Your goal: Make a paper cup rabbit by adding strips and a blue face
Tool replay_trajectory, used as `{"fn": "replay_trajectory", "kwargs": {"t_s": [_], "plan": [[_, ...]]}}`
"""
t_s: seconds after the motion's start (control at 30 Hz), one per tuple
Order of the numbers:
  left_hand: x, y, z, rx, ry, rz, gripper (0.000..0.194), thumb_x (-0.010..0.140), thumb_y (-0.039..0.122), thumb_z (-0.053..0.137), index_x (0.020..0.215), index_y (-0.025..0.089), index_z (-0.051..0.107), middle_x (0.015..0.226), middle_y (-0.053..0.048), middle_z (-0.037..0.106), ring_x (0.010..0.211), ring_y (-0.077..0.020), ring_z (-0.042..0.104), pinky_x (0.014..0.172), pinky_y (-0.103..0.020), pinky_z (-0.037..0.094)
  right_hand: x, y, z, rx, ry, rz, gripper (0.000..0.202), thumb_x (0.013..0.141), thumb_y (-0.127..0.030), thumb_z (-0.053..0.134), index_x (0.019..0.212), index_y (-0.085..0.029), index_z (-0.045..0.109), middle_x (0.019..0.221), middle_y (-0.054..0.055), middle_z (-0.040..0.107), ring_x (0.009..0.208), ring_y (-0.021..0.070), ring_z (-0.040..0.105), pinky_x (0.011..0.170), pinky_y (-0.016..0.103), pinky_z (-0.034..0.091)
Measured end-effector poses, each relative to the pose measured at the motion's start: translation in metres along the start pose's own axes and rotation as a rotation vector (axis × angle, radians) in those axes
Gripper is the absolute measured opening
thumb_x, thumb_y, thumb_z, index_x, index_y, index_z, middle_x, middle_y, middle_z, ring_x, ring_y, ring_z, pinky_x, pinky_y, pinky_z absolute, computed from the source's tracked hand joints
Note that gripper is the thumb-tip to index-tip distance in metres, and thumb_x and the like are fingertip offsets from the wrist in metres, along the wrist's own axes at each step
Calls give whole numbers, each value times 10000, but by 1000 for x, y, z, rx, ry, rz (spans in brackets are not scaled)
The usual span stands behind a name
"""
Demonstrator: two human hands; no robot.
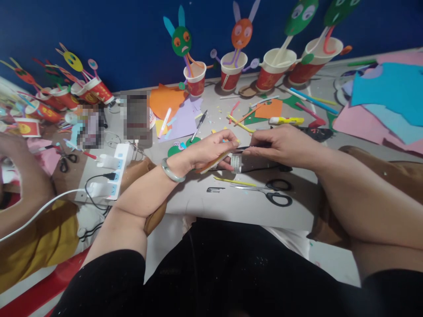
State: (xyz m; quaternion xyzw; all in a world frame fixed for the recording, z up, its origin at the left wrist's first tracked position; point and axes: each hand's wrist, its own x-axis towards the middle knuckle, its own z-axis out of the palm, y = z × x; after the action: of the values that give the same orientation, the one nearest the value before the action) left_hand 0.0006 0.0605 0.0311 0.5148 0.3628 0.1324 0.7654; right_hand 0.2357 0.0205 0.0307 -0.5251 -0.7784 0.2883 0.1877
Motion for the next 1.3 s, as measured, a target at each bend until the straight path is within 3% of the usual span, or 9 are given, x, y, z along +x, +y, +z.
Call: {"fn": "replay_trajectory", "kwargs": {"t_s": [0.33, 0.77, 1.0, 1.1, 1.2, 1.3], "plan": [[4, -4, 1, 32, -28, 2, 295, 1017, 411, 703, 961, 196, 508, 815, 59, 487, 641, -56, 564, 705, -294, 661, 3, -4, 3, 32, 1, 9, 634, 883, -838, 629, 637, -257, 574, 505, -3, 471, 556, 169, 418, 589, 347, 292], [2, -3, 2, 0, -13, -8, 271, 1034, 387, 679, 965, 200, 495, 790, 69, 470, 617, -48, 558, 677, -253, 643, 2, -9, 0, 11, -19, 45, 687, 877, -880, 580, 619, -244, 540, 524, -11, 446, 594, 162, 406, 615, 337, 297], [3, 0, -1, -49, -1, -18, 175, 1057, 302, 612, 990, 198, 489, 928, -17, 656, 656, -73, 636, 690, -275, 652, 3, 7, -13, 100, 0, 139, 679, 752, -905, 722, 658, -253, 557, 610, 12, 520, 640, 175, 425, 616, 363, 300], [4, 1, -3, -68, -14, -25, 212, 1040, 330, 651, 1014, 204, 483, 936, -25, 688, 696, -83, 661, 729, -286, 665, 2, 8, -15, 168, 91, 162, 725, 675, -861, 829, 639, -253, 437, 603, -25, 401, 624, 138, 331, 606, 360, 258], [3, 3, -2, -68, -11, -41, 213, 1051, 333, 631, 1005, 207, 466, 906, -14, 685, 654, -74, 642, 705, -283, 665, 2, 1, -8, 295, 172, 93, 801, 651, -806, 886, 620, -250, 310, 603, -52, 326, 612, 116, 278, 585, 353, 238], [2, 5, 0, -59, 18, -41, 182, 1068, 294, 584, 973, 206, 455, 852, 17, 636, 598, -57, 598, 670, -271, 657, 3, -8, 5, 358, 154, 44, 682, 657, -769, 904, 628, -241, 474, 588, -58, 404, 578, 104, 329, 544, 335, 262]]}}
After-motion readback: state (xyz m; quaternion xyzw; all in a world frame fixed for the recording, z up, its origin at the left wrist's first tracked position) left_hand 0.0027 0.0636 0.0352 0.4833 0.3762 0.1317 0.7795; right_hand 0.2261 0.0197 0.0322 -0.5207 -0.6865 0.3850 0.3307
